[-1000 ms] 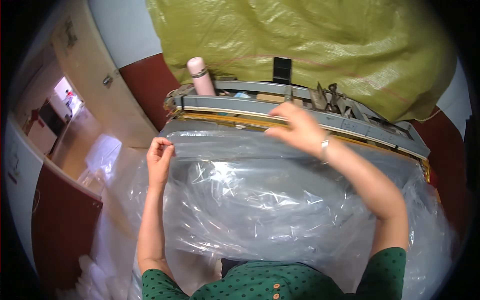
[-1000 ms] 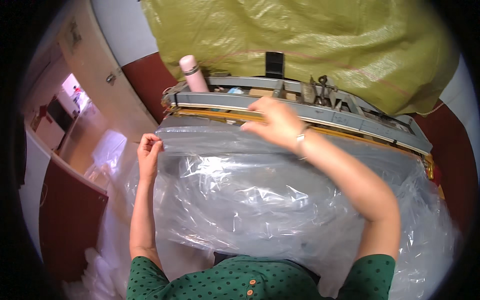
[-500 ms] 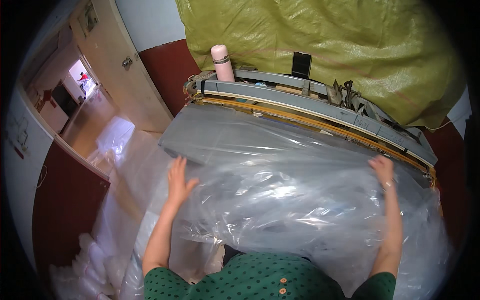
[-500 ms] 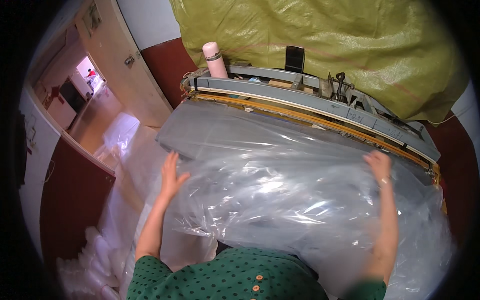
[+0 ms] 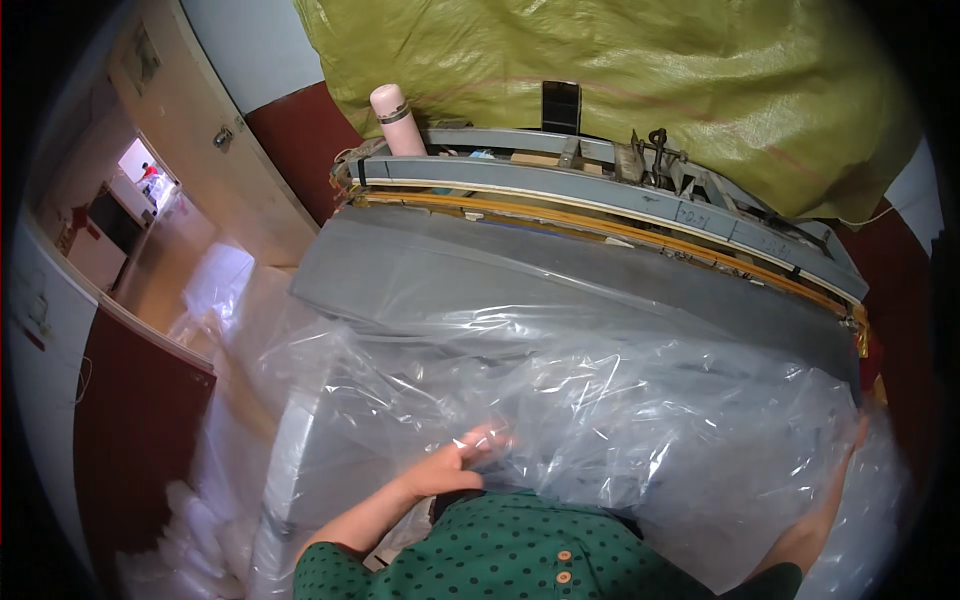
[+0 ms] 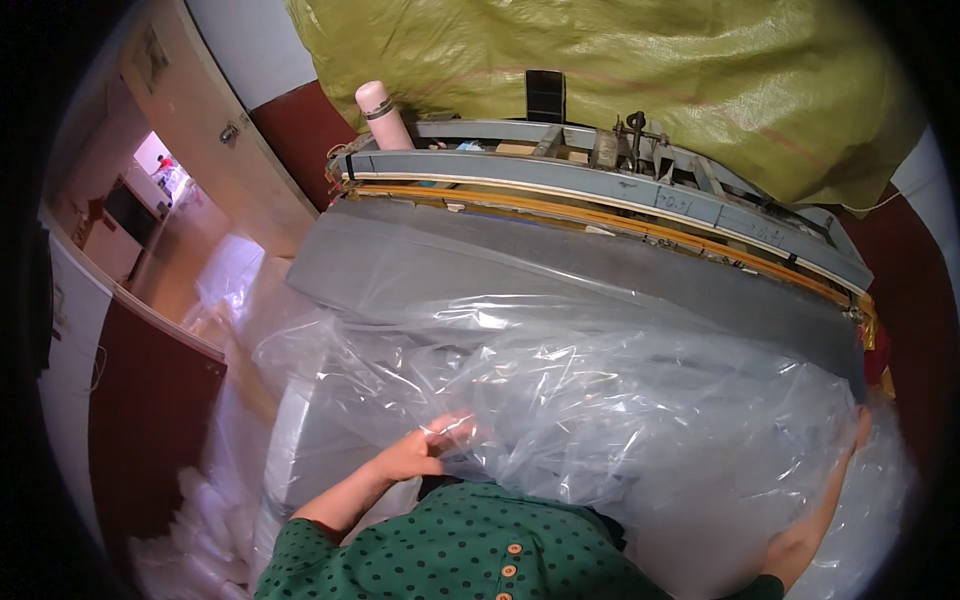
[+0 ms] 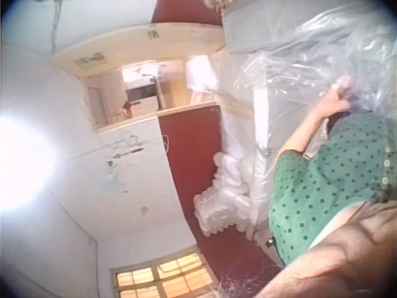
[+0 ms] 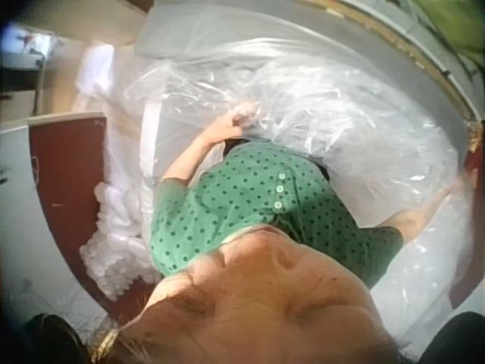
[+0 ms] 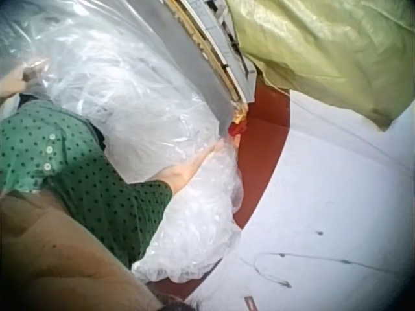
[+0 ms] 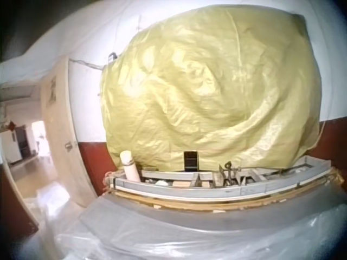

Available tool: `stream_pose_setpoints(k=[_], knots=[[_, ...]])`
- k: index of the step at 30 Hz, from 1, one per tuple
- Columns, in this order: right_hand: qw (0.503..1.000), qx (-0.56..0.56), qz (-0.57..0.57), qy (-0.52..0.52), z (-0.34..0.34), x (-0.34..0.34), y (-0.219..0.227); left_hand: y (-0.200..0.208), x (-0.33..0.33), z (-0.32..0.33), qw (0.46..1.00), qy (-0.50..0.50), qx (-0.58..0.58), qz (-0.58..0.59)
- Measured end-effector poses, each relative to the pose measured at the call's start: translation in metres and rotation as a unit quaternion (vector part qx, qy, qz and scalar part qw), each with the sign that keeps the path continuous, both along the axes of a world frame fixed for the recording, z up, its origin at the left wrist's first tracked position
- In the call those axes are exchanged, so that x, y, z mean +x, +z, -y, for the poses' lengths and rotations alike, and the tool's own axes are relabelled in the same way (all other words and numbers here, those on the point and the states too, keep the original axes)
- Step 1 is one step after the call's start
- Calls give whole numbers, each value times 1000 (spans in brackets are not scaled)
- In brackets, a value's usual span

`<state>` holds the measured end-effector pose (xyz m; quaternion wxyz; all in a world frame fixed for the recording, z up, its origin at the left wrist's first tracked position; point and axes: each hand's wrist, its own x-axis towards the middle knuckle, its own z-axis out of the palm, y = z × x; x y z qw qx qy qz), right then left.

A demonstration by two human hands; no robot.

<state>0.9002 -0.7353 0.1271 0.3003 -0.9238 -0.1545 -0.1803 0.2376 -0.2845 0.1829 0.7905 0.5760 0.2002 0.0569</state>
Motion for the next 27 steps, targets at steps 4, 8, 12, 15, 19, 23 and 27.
stream_pose_setpoints(k=[4, 8, 12, 15, 19, 23, 27], knots=[[999, 29, 11, 28, -29, 0, 0, 18, 19, -14, 981, 90, -41, 168], [998, 53, 13, 34, -27, -3, -3, 127, 22, -83, 900, 339, -40, 272], [995, 83, 17, 57, -30, 0, -2, 168, 43, -92, 779, 498, 240, 297], [990, 114, 9, 88, -46, 10, -6, 64, -39, -174, 833, 505, 212, 75], [991, 100, -18, 93, -40, 28, -15, -97, -73, -138, 813, 548, 154, -122], [994, 63, -2, 90, -50, 22, -11, -106, -102, -121, 744, 348, 456, -343], [992, 101, -18, 75, -27, 22, -10, 4, -15, -153, 660, 393, 619, -165]])
